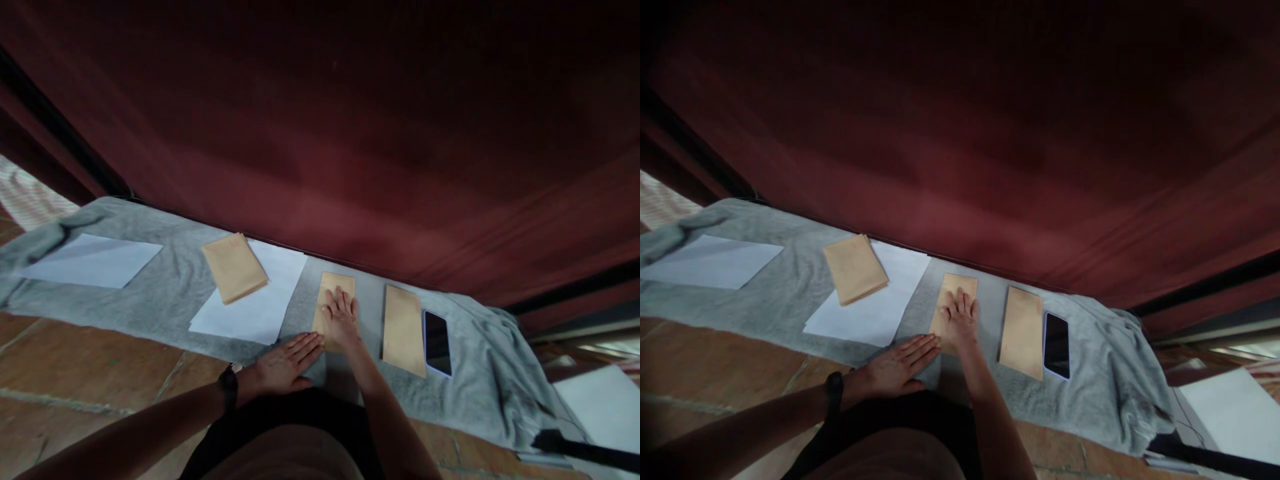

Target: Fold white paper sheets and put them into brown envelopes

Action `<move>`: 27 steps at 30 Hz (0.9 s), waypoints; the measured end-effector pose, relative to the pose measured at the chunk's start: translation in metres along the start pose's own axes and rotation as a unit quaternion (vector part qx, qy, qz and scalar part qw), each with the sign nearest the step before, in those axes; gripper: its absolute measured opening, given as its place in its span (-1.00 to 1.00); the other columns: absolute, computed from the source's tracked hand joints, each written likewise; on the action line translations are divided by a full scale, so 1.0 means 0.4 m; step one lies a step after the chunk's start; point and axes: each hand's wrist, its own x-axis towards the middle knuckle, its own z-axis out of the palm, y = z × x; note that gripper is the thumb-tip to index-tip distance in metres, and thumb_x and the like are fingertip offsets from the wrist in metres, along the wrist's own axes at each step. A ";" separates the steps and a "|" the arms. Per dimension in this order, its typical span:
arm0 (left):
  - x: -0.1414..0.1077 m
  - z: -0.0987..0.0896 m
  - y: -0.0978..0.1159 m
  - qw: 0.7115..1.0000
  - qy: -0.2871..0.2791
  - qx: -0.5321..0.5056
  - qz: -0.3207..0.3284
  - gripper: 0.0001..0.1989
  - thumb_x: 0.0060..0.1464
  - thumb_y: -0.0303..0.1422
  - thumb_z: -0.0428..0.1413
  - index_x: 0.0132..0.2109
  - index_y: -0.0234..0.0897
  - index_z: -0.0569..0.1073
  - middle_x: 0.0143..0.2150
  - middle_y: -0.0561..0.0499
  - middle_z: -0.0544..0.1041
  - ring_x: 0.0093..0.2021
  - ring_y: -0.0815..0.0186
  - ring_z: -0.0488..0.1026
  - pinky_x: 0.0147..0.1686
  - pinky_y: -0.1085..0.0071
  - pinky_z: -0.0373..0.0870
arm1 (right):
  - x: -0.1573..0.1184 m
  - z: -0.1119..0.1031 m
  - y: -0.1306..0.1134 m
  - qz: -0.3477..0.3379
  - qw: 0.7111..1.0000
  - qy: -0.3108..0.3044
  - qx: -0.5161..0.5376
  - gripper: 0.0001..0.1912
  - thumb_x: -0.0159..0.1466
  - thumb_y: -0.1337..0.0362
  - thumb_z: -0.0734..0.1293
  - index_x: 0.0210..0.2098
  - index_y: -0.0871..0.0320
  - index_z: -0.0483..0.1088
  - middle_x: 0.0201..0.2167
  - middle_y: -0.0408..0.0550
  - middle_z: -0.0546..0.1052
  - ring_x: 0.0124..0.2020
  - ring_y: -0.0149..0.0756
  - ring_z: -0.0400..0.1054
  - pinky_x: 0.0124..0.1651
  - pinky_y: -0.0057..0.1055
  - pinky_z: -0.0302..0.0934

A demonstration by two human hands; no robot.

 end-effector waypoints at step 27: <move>-0.006 0.014 -0.014 1.000 0.017 0.005 -0.014 -0.37 0.34 -0.12 0.02 0.44 -0.22 0.12 0.45 -0.16 0.20 0.44 0.15 0.15 0.38 0.18 0.14 | -0.183 -0.012 0.030 -0.031 0.998 0.062 0.004 -0.42 0.50 0.12 0.09 0.43 0.21 0.07 0.46 0.18 0.09 0.45 -0.05 -0.01 0.41 -0.01 -0.06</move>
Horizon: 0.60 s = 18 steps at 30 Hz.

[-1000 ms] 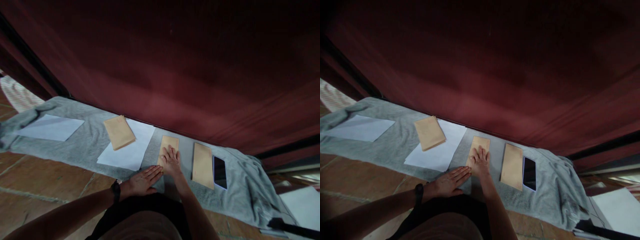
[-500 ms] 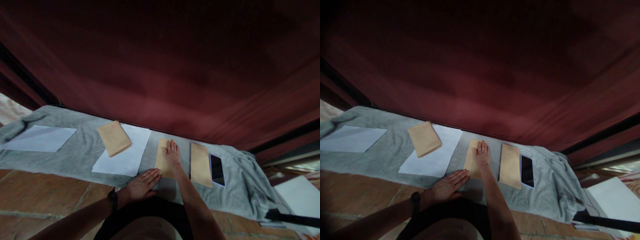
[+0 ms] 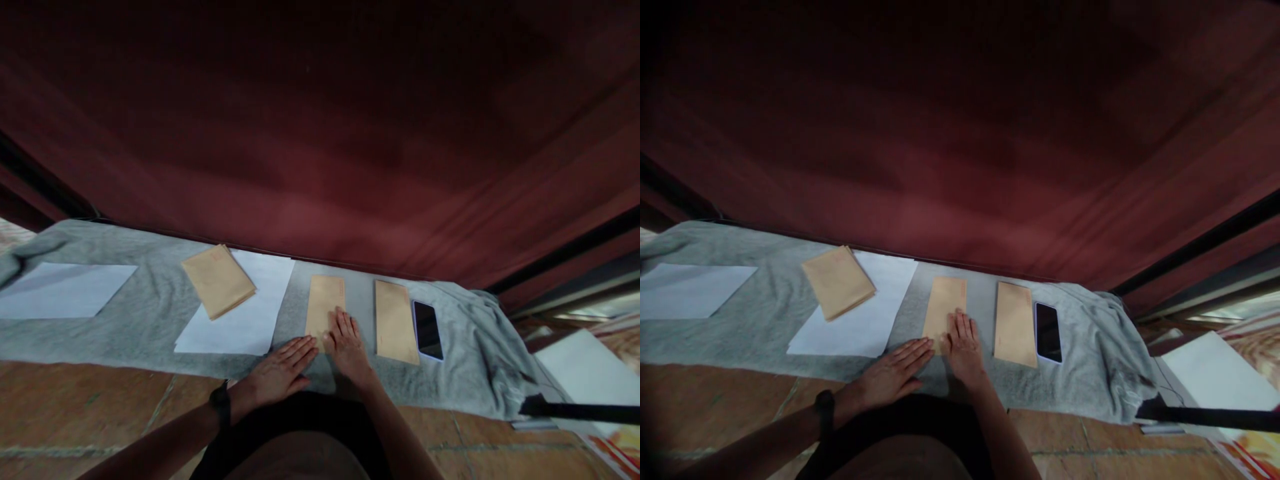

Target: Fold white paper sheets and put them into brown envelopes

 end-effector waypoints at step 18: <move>0.204 0.090 -0.022 0.984 0.079 0.052 -0.149 -0.37 0.37 -0.13 -0.15 0.41 -0.47 0.17 0.42 -0.32 0.23 0.44 0.04 0.15 0.38 0.06 0.11 | -0.148 -0.110 0.012 -0.067 0.991 0.010 0.114 -0.58 0.49 0.22 0.15 0.28 0.12 0.34 0.26 0.01 0.44 0.29 -0.22 0.30 0.38 -0.12 0.15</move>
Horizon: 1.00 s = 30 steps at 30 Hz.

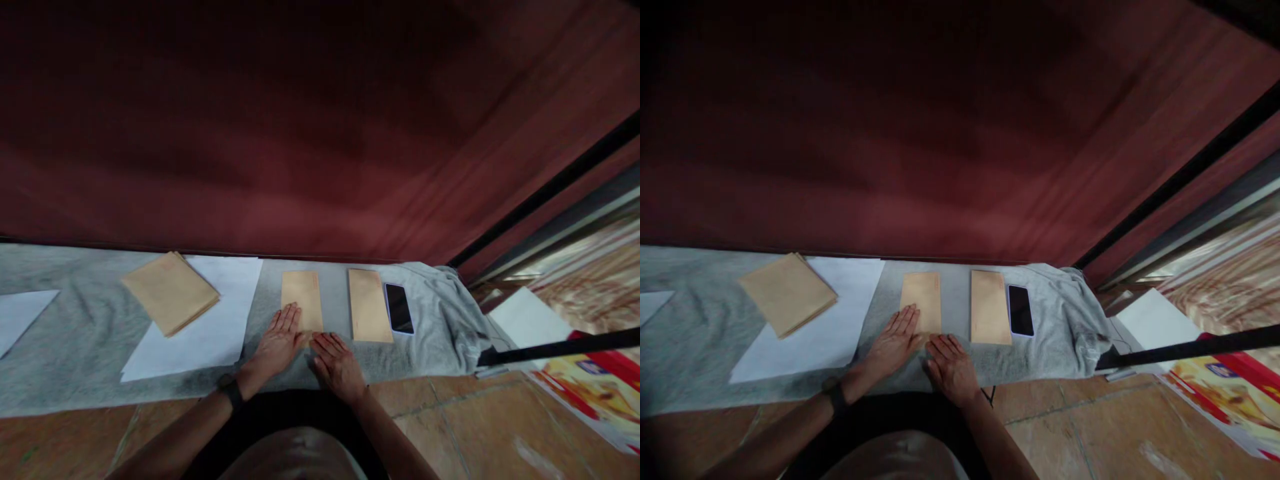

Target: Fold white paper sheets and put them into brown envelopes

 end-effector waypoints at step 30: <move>0.196 -0.005 -0.032 0.995 -0.074 -0.046 0.043 -0.50 0.41 -0.14 -0.18 0.42 0.04 0.19 0.50 0.11 0.10 0.51 0.10 -0.08 0.42 -0.05 -0.24 | -0.013 0.018 -0.010 0.018 0.994 0.107 0.018 -0.66 0.44 0.37 0.17 0.12 0.12 0.45 0.06 0.01 0.59 0.07 -0.18 0.46 0.14 -0.12 0.38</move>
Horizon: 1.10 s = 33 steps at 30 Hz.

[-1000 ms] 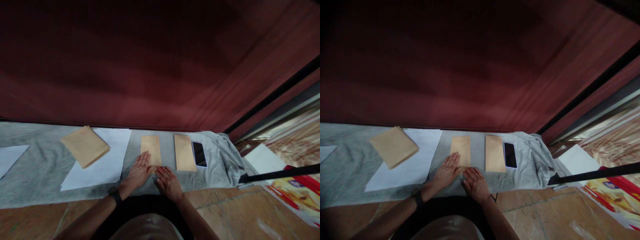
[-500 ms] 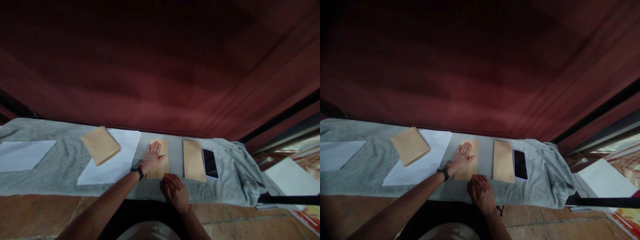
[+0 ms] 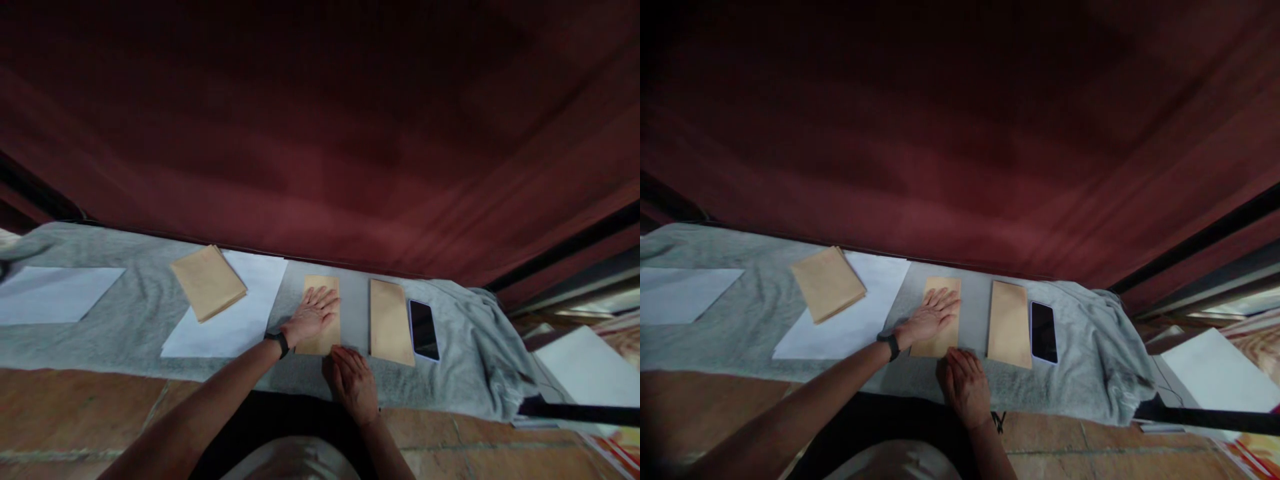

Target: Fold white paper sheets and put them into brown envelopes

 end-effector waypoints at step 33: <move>-0.248 -0.087 0.102 0.984 -0.064 -0.059 0.158 -0.26 0.34 0.01 -0.03 0.48 -0.24 -0.02 0.49 -0.12 0.11 0.50 0.18 -0.04 0.47 0.13 -0.27 | -0.017 0.005 0.029 -0.015 0.999 -0.029 0.013 -0.64 0.49 0.29 0.14 0.20 0.09 0.39 0.10 0.03 0.56 0.11 -0.17 0.43 0.17 -0.12 0.33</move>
